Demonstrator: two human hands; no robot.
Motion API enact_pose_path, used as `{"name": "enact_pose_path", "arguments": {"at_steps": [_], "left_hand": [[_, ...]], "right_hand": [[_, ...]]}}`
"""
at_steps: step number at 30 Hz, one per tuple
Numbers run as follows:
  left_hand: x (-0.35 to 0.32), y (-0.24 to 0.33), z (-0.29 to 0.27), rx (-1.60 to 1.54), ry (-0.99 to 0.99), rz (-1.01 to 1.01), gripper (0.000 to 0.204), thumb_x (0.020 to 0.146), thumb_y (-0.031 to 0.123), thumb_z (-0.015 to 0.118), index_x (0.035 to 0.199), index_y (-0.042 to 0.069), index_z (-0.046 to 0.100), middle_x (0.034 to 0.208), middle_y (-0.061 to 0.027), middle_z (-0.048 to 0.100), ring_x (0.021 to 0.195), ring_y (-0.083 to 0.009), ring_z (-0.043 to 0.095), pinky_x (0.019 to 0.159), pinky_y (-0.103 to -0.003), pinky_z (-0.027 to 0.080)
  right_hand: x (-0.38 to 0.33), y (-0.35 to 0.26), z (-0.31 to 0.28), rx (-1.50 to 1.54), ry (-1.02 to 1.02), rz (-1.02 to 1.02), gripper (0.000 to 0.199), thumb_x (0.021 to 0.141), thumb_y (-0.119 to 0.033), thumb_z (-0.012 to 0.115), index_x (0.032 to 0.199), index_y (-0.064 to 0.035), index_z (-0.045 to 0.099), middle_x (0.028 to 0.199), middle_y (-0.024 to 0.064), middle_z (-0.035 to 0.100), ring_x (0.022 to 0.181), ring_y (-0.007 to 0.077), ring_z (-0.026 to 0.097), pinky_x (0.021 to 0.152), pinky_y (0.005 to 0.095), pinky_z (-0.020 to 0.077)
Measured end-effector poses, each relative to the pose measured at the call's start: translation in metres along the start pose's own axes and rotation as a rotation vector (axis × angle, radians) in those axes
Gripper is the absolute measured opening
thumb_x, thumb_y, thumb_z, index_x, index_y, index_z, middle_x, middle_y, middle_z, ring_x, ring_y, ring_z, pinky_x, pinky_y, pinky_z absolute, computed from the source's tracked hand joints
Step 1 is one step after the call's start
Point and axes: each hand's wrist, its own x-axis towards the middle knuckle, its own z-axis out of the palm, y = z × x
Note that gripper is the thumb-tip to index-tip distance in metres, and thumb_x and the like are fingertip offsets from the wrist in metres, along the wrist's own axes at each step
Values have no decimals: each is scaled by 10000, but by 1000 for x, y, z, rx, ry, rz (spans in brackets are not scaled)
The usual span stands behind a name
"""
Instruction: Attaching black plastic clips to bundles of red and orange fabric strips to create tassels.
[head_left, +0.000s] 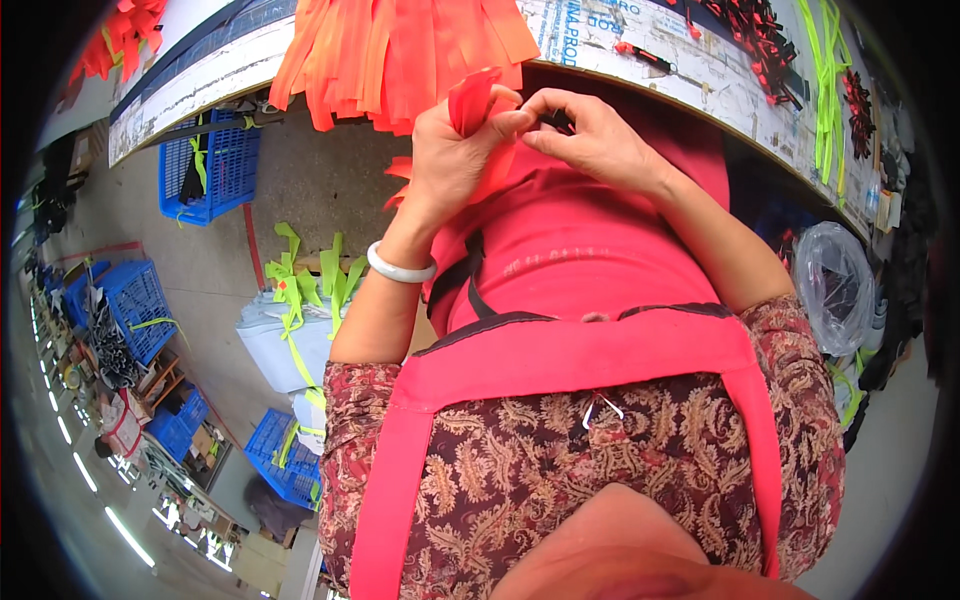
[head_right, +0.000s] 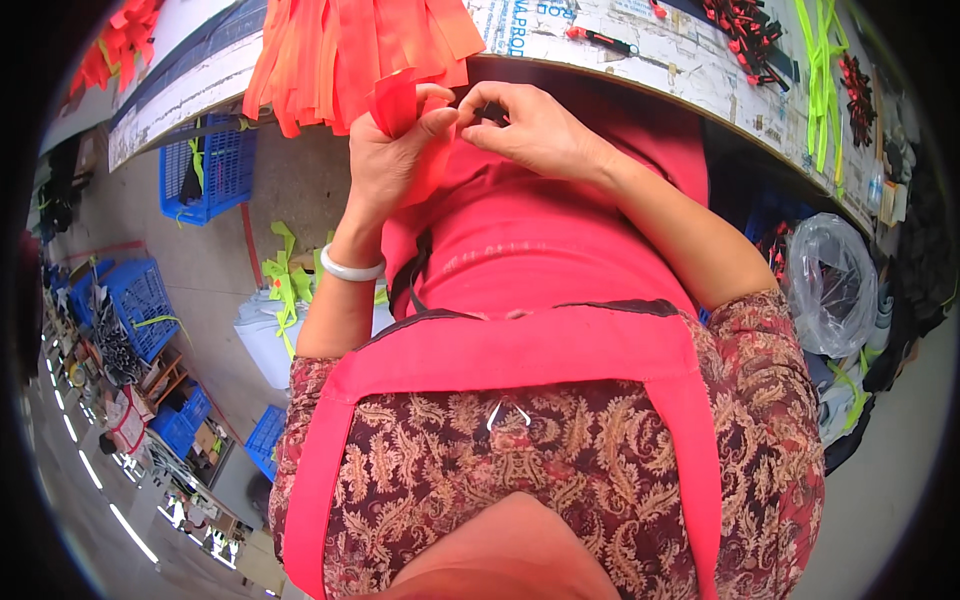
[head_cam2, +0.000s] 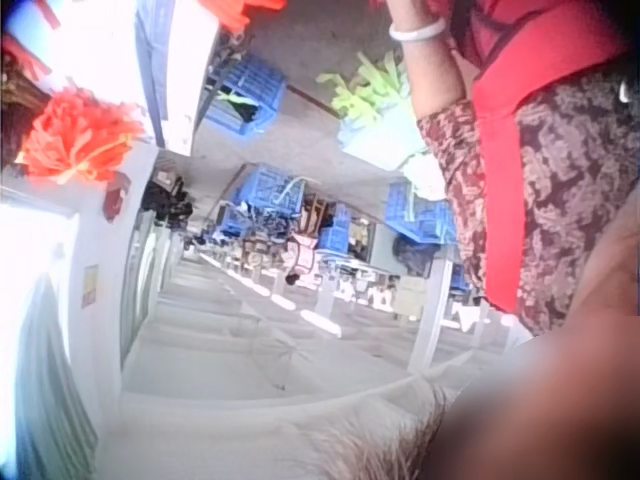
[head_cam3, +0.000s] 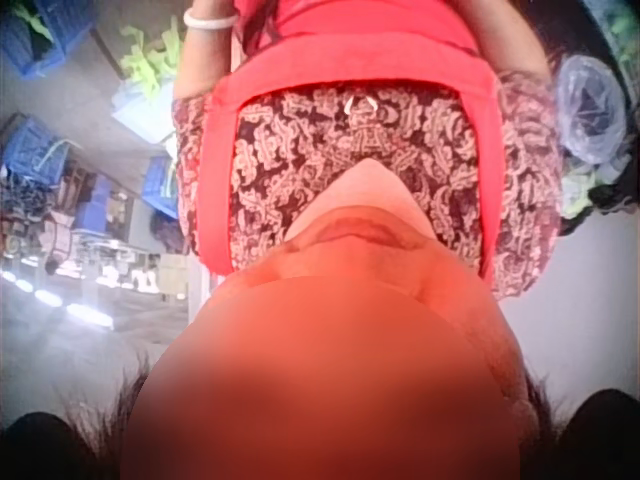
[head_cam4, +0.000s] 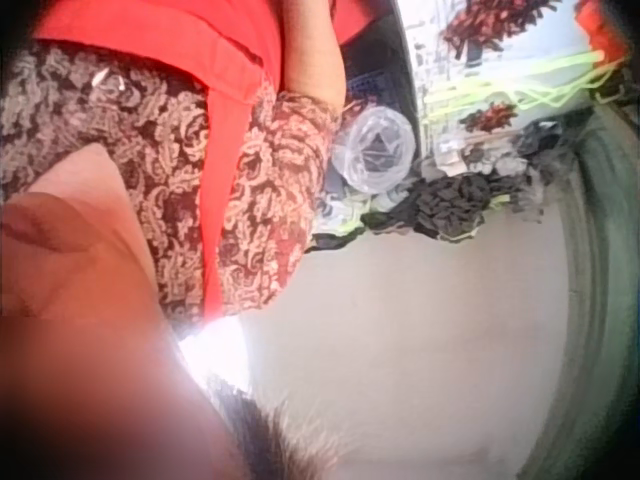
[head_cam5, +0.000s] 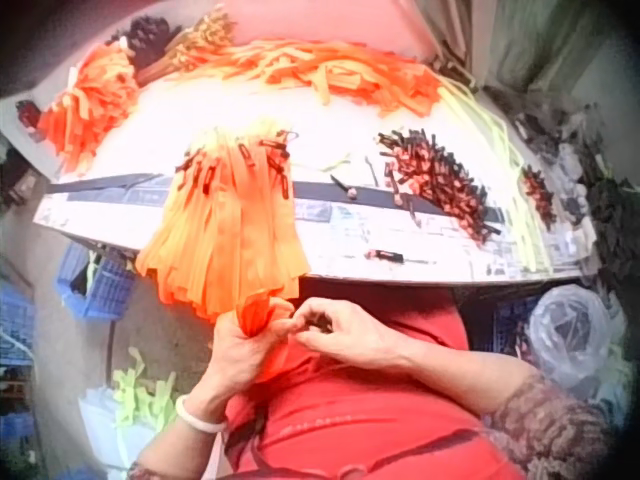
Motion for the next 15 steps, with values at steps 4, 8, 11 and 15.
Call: {"name": "enact_pose_path", "arguments": {"at_steps": [4,8,11,15], "left_hand": [[0,5,4,-8,-100,-90,65,852,16,665,903,-24,674,810,-24,665,745,-84,605,693,-231,502],[-2,5,2,-12,-78,-57,61,856,30,674,891,-18,688,753,-6,648,695,-72,587,628,-221,481],[-5,3,-4,-130,110,-115,89,858,27,689,926,-29,680,709,8,602,611,-56,537,538,-210,412],[-12,-1,0,-2,92,6,73,853,15,688,909,-30,677,725,15,593,619,-51,525,545,-203,407]], "right_hand": [[0,10,10,-80,65,-203,220,839,-120,612,1028,-9,586,846,27,582,736,63,512,681,259,443],[-6,-9,-4,81,-89,56,232,865,-163,637,1035,-11,588,774,-4,561,648,52,482,590,223,406],[-12,-5,-20,300,-43,153,245,917,-254,634,1038,-41,624,725,-36,535,534,4,406,457,177,315],[-11,12,-20,560,49,110,279,940,-278,614,1108,-55,631,791,-12,608,464,-9,357,392,148,251]]}}
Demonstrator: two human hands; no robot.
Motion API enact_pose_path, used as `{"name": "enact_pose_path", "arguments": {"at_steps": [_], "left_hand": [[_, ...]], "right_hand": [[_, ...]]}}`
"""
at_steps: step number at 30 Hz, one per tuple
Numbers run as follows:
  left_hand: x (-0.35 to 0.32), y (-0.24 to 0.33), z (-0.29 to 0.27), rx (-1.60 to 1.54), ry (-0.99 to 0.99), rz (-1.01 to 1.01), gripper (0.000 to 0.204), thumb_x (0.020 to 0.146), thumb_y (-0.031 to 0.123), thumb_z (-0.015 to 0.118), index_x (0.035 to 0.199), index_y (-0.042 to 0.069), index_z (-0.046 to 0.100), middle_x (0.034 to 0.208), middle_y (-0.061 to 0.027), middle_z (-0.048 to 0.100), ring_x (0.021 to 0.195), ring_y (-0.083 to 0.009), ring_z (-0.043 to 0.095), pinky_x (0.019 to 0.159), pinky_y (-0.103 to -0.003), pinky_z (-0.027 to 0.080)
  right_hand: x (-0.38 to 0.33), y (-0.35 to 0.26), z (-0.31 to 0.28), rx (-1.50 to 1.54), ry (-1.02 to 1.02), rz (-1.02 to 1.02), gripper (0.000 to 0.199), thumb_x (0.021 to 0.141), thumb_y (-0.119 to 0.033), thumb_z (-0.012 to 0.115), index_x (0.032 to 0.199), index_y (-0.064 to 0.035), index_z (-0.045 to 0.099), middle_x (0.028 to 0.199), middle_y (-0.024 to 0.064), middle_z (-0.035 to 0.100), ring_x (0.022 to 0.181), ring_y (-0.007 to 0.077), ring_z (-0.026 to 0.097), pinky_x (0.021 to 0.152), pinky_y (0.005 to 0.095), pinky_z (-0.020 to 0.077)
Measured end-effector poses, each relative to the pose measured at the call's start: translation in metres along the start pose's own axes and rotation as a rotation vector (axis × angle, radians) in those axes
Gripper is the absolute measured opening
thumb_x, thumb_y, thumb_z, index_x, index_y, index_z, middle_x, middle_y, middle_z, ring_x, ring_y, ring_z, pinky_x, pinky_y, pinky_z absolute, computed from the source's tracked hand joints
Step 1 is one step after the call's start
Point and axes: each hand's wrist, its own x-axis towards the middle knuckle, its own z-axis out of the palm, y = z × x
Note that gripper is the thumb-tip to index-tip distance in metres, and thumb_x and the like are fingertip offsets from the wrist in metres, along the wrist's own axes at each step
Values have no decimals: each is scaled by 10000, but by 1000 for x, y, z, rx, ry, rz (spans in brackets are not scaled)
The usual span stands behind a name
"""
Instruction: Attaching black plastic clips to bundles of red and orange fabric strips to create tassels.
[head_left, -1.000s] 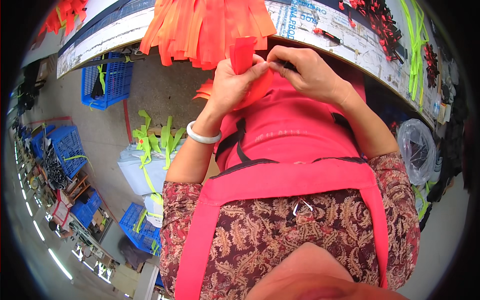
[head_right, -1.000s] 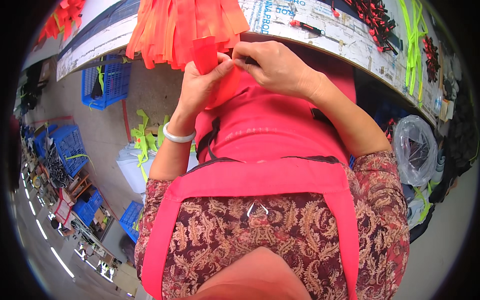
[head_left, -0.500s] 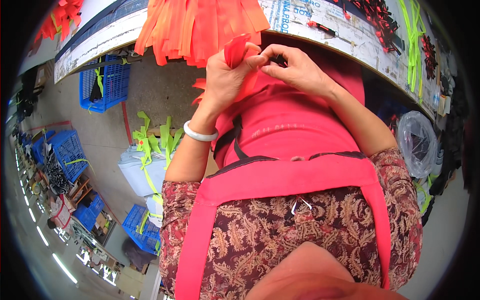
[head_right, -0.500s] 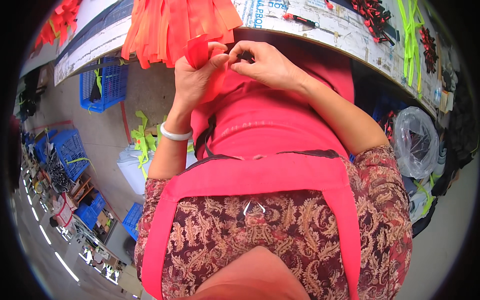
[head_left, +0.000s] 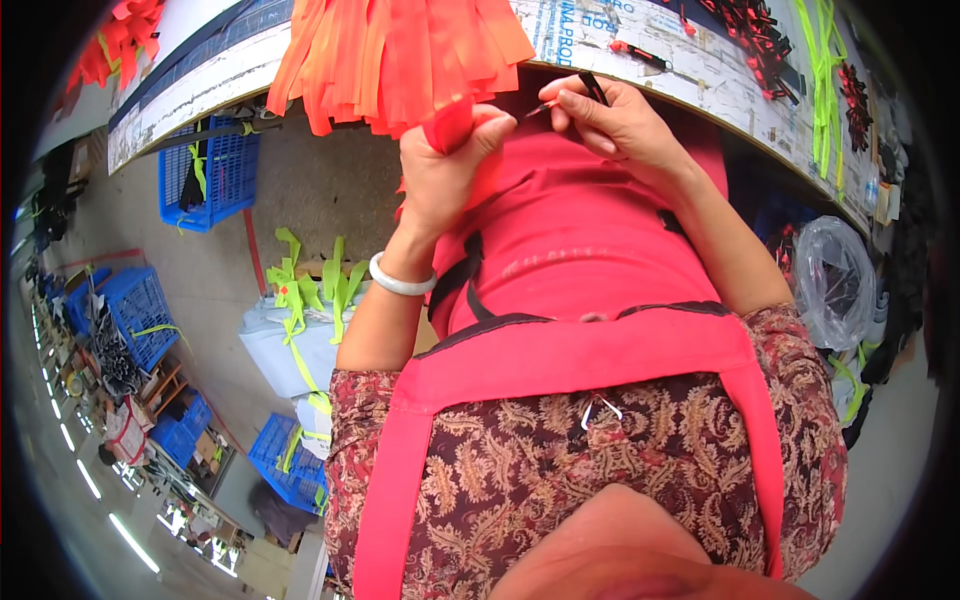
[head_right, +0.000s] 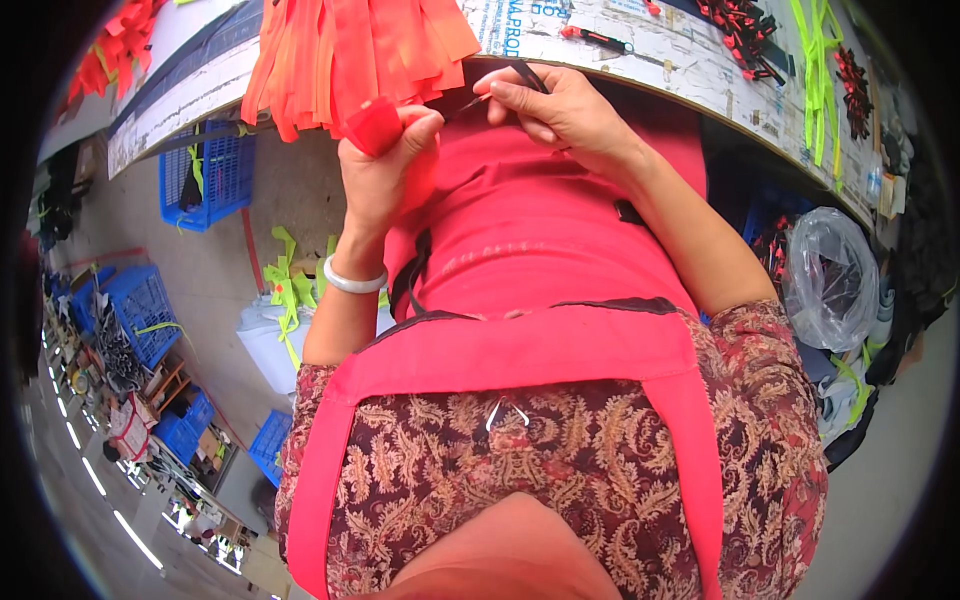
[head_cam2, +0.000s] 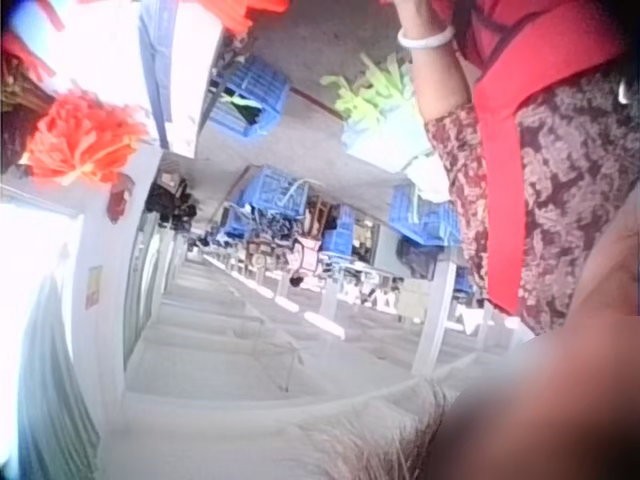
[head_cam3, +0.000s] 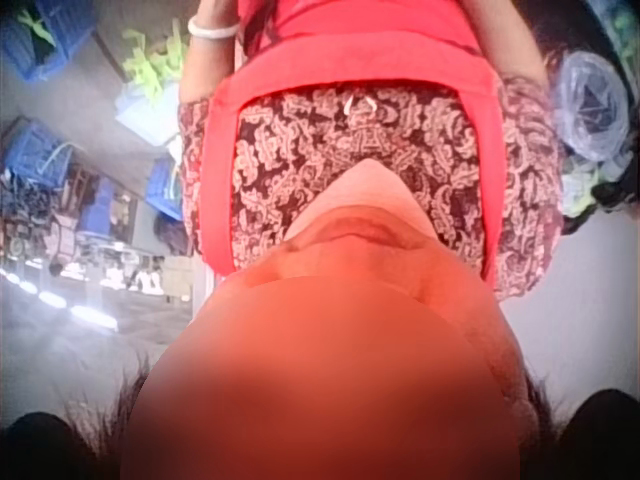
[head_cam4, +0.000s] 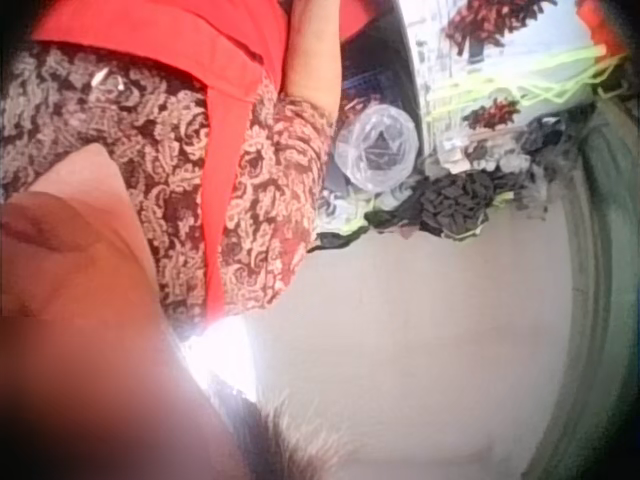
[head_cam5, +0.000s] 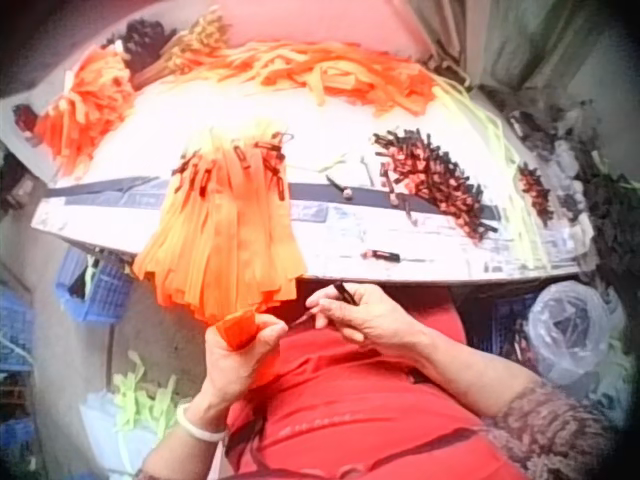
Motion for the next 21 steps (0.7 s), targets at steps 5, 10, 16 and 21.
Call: {"name": "enact_pose_path", "arguments": {"at_steps": [5,10,16,21], "left_hand": [[-14,5,9,176,-136,-15,74,843,39,699,891,-13,675,755,11,614,673,-46,534,587,-206,438],[-7,-4,3,-90,-28,-57,102,901,44,627,947,-21,692,804,7,629,725,-62,557,661,-211,459],[-3,10,4,-34,-74,-39,132,905,67,636,964,-36,692,808,-30,669,762,-96,612,718,-239,501],[-1,8,8,-94,-81,-26,122,896,58,642,966,-26,698,806,-22,669,745,-83,600,704,-231,499]], "right_hand": [[1,6,7,193,-44,-8,310,959,-259,584,1185,-47,588,1043,56,665,474,-3,353,392,148,255],[3,7,1,217,-60,-39,318,983,-256,540,1196,-22,572,1023,75,670,468,1,357,399,146,267],[-4,-4,15,117,-91,-42,315,972,-259,560,1180,-21,565,959,58,672,454,2,359,395,148,260],[-5,-3,17,53,-54,-49,283,983,-271,535,1134,-33,561,908,19,639,430,-4,322,387,156,239]]}}
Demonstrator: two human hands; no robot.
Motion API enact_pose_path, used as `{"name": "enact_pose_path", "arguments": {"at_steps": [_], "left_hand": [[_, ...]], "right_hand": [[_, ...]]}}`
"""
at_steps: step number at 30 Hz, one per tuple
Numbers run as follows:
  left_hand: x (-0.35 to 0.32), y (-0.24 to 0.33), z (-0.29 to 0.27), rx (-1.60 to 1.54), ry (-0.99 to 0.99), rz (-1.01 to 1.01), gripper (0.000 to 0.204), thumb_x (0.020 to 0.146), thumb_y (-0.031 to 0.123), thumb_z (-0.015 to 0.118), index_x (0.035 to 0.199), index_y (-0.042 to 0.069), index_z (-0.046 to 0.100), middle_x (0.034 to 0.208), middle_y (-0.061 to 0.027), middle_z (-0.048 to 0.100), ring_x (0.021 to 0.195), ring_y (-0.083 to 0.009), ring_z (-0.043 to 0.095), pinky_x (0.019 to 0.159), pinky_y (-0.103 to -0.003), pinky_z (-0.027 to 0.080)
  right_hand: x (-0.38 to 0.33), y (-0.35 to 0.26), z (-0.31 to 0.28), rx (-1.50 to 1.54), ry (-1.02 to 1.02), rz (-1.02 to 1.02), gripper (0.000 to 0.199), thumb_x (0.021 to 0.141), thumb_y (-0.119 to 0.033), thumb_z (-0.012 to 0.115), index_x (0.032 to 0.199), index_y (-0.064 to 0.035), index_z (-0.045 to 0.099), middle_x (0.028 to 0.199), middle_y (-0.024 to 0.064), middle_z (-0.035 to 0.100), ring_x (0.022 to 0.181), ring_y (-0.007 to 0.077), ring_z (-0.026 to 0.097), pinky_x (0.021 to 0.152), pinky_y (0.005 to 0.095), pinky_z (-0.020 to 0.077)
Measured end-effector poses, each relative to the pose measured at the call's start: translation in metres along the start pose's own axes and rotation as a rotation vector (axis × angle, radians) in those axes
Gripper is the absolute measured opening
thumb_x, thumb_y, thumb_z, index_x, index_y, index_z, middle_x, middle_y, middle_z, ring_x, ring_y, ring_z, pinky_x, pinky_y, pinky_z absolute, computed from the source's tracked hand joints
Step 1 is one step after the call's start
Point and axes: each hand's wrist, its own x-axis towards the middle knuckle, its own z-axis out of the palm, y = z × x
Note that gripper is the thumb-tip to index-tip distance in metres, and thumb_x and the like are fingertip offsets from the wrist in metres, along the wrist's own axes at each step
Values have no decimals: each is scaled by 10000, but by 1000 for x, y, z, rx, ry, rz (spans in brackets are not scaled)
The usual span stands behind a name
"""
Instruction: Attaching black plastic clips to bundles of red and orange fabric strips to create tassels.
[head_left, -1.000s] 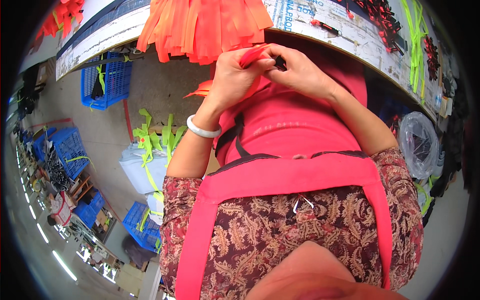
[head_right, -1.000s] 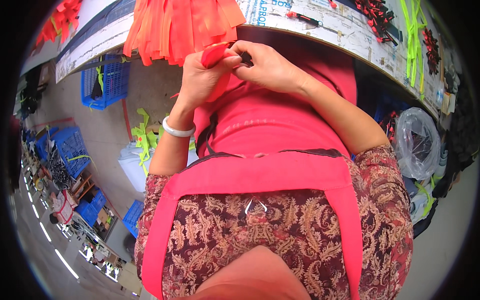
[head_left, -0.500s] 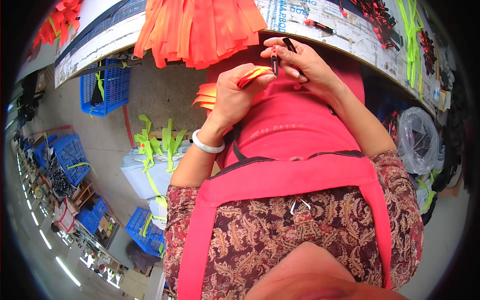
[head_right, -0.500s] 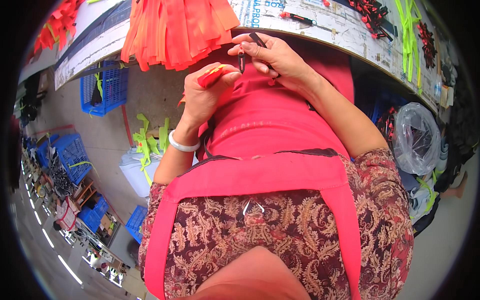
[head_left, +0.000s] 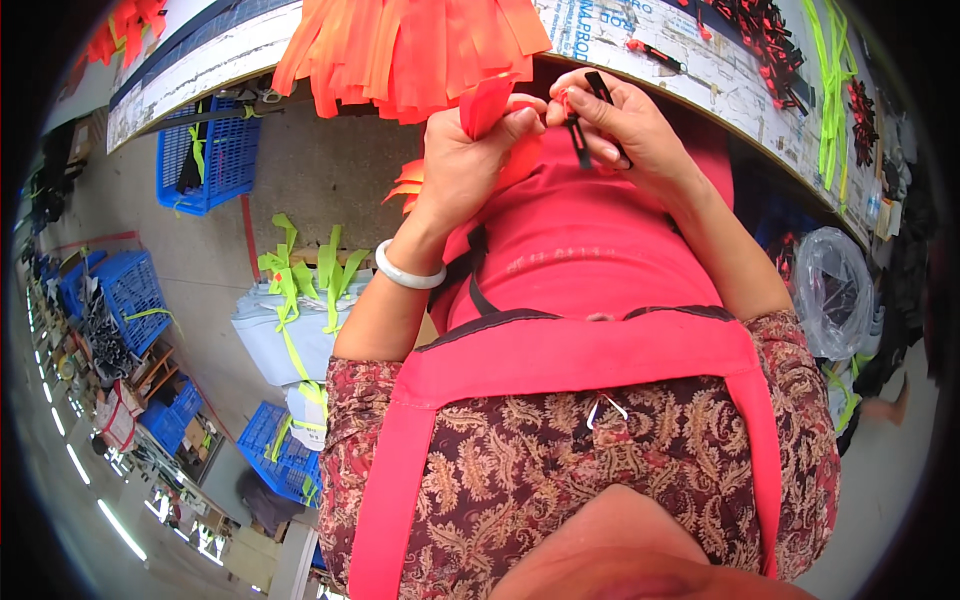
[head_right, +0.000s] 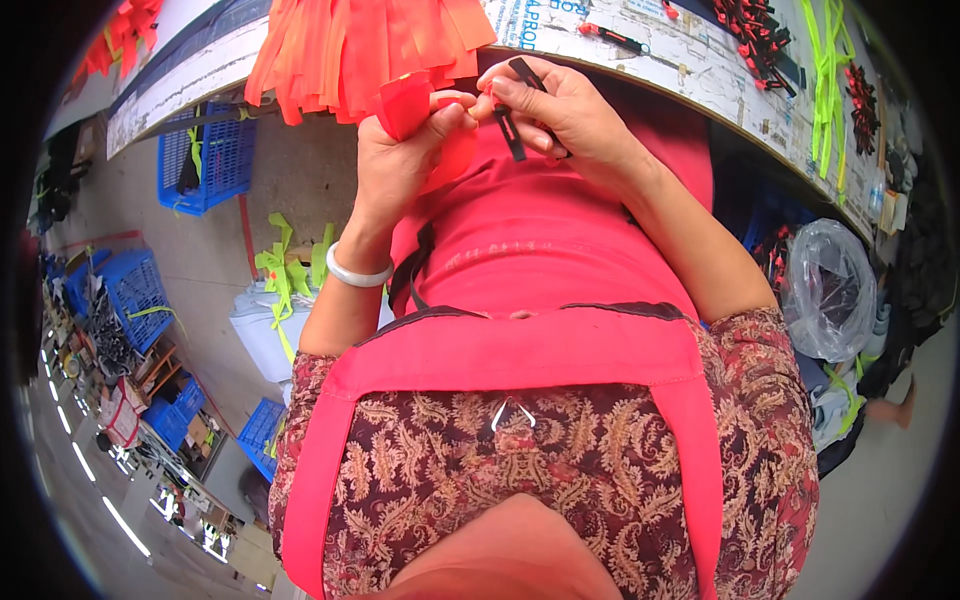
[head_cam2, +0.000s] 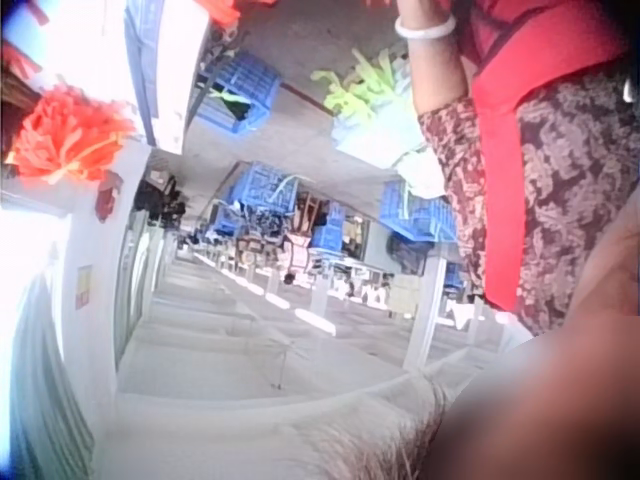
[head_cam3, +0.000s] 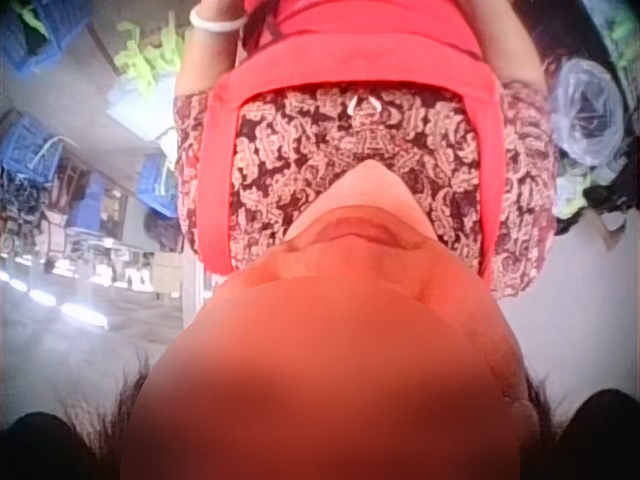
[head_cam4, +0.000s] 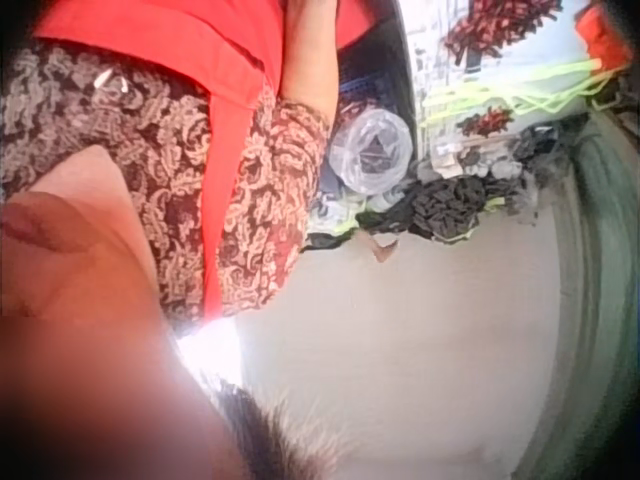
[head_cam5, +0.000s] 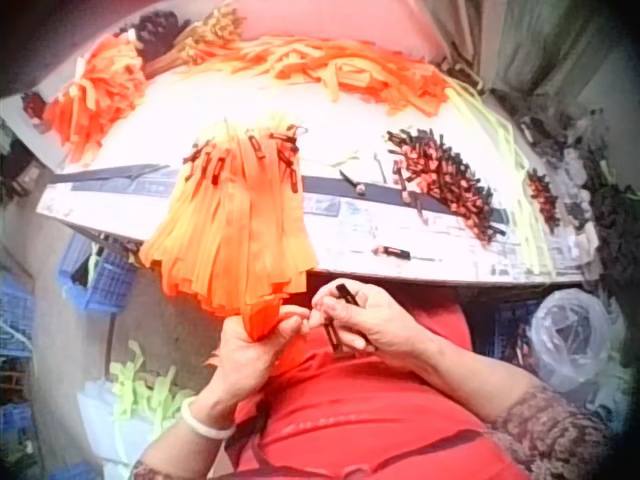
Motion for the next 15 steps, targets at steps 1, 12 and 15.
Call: {"name": "enact_pose_path", "arguments": {"at_steps": [1,12,15], "left_hand": [[-1,1,-1,-11,16,-52,124,896,58,642,968,-25,699,809,-20,671,740,-81,597,697,-231,498],[-4,-1,0,31,-33,-41,137,901,58,627,1000,-13,691,789,-12,675,695,-49,587,608,-199,473],[-6,1,3,134,-28,-54,140,908,78,626,1003,-1,693,785,-7,672,673,-57,584,590,-208,475]], "right_hand": [[-1,-1,1,23,10,-8,270,983,-262,536,1124,-34,563,904,25,641,440,-1,332,396,155,247],[-6,1,15,-599,173,-400,150,887,-108,668,990,-1,643,889,49,656,841,93,605,768,231,493],[-6,4,12,-661,198,-400,176,859,-121,703,977,-2,648,878,56,664,831,97,609,766,236,499]]}}
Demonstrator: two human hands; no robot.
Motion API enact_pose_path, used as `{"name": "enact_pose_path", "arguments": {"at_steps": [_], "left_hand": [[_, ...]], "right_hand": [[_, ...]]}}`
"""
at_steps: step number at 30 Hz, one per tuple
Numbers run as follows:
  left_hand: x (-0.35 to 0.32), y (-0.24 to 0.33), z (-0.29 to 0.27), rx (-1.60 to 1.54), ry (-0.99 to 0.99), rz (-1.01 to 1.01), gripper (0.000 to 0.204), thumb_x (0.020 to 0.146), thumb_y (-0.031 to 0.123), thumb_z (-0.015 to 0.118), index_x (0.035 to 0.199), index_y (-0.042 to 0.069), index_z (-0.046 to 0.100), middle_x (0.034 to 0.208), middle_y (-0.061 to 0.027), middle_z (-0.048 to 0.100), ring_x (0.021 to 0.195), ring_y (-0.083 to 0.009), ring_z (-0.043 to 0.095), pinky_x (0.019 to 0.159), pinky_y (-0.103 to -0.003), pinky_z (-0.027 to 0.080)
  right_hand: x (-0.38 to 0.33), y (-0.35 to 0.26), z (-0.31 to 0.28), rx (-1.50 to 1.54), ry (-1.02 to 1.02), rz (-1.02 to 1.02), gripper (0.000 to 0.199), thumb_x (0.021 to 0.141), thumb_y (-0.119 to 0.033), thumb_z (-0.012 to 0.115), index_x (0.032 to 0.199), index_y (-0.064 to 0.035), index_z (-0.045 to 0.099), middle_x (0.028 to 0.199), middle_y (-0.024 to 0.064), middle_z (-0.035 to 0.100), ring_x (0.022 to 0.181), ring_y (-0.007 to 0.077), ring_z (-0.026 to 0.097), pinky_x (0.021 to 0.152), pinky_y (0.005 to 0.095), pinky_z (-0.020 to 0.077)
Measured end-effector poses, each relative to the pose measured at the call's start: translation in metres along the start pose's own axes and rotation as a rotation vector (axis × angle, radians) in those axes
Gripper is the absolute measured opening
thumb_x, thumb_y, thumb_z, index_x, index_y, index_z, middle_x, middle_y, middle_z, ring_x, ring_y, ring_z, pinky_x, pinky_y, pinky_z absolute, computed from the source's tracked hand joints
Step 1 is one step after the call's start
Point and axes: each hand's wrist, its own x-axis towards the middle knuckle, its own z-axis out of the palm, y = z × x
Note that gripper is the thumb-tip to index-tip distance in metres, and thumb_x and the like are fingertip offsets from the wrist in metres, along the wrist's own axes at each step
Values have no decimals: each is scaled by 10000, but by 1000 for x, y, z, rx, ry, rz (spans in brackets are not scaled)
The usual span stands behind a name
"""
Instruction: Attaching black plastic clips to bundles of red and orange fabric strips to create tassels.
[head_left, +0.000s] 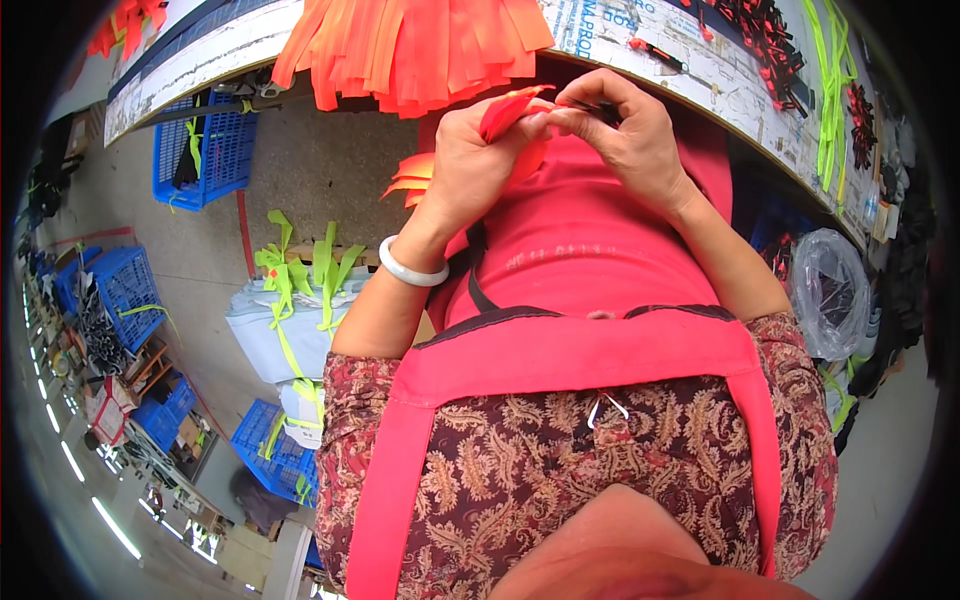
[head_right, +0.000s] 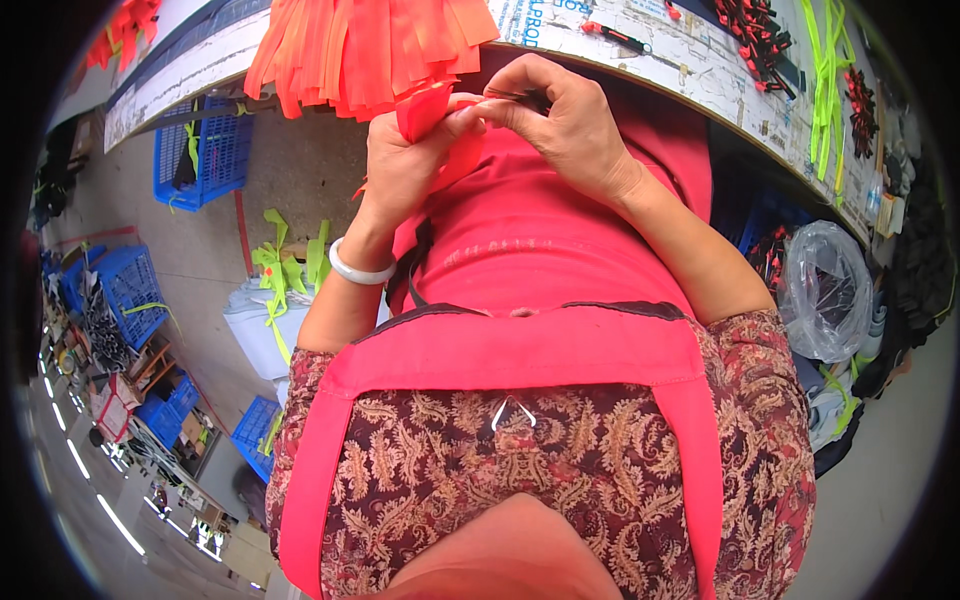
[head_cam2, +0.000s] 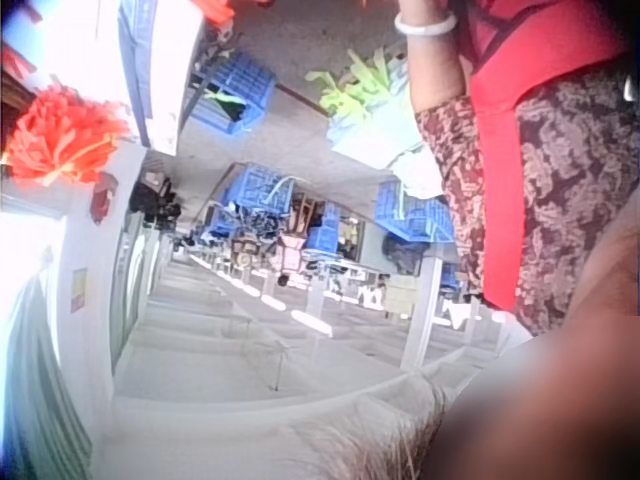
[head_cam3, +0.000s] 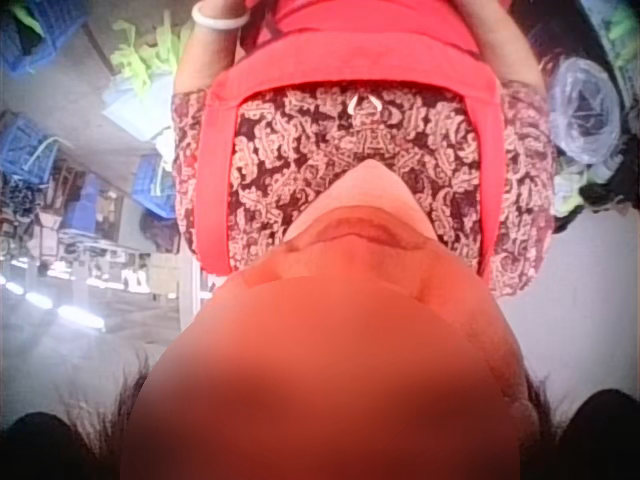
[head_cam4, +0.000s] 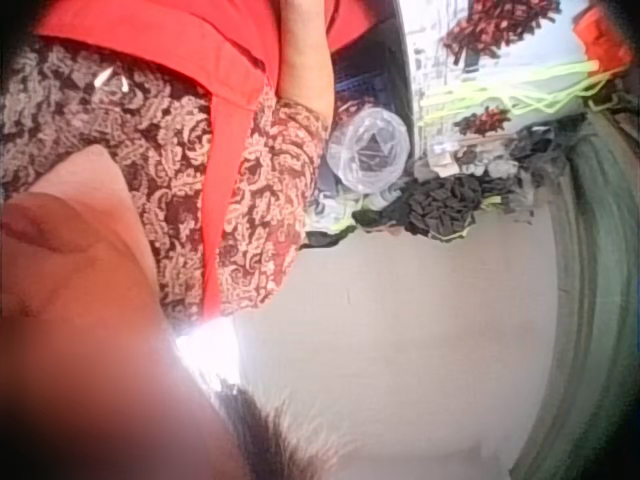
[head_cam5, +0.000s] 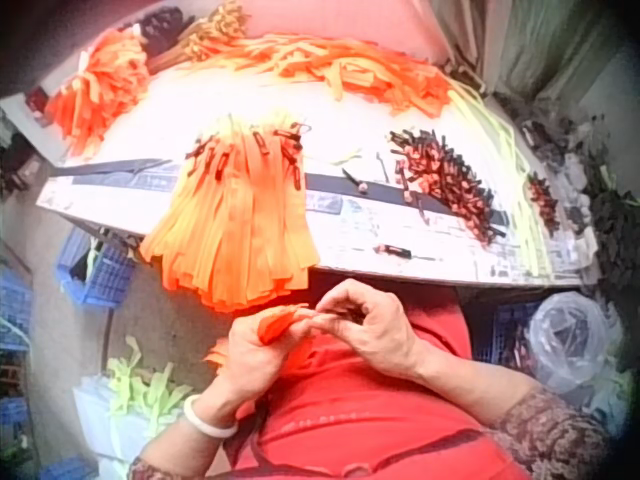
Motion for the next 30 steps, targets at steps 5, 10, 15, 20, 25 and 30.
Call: {"name": "enact_pose_path", "arguments": {"at_steps": [5,10,15,20,25,30], "left_hand": [[0,-13,-4,92,-13,68,166,910,94,638,1035,-4,685,812,1,660,715,-54,563,642,-210,465],[1,-14,-5,114,-11,105,122,912,104,638,959,-4,670,762,12,629,683,-49,542,611,-210,448],[2,-17,-3,170,-3,160,107,911,103,635,903,-2,657,731,27,601,652,-44,515,579,-216,430],[3,-26,-1,229,64,238,128,898,78,646,995,-1,677,775,16,635,686,-46,546,611,-211,456],[4,-26,2,135,81,170,101,878,45,648,960,-5,676,755,-28,652,687,-74,585,621,-233,478],[7,-20,-3,-13,87,170,147,879,62,674,1004,-13,695,857,-27,693,760,-78,623,675,-220,504]], "right_hand": [[-2,-3,4,-6,12,-2,169,872,-94,676,1005,7,648,900,71,687,843,113,636,775,245,510],[-3,-4,7,-64,8,-78,197,867,-33,644,1059,10,649,951,104,703,866,143,670,772,260,525],[-2,4,8,-136,10,-217,207,832,-1,644,1036,-12,677,916,141,689,820,225,688,726,280,529],[2,3,8,-239,-3,-225,210,835,-12,641,1041,-20,682,904,151,683,817,249,685,721,286,528],[1,5,12,-43,38,-118,208,838,-15,633,1040,-14,683,895,153,683,831,267,682,733,282,536],[-11,-21,9,-445,66,-306,301,798,52,588,1078,-37,650,954,142,678,867,277,681,724,319,555]]}}
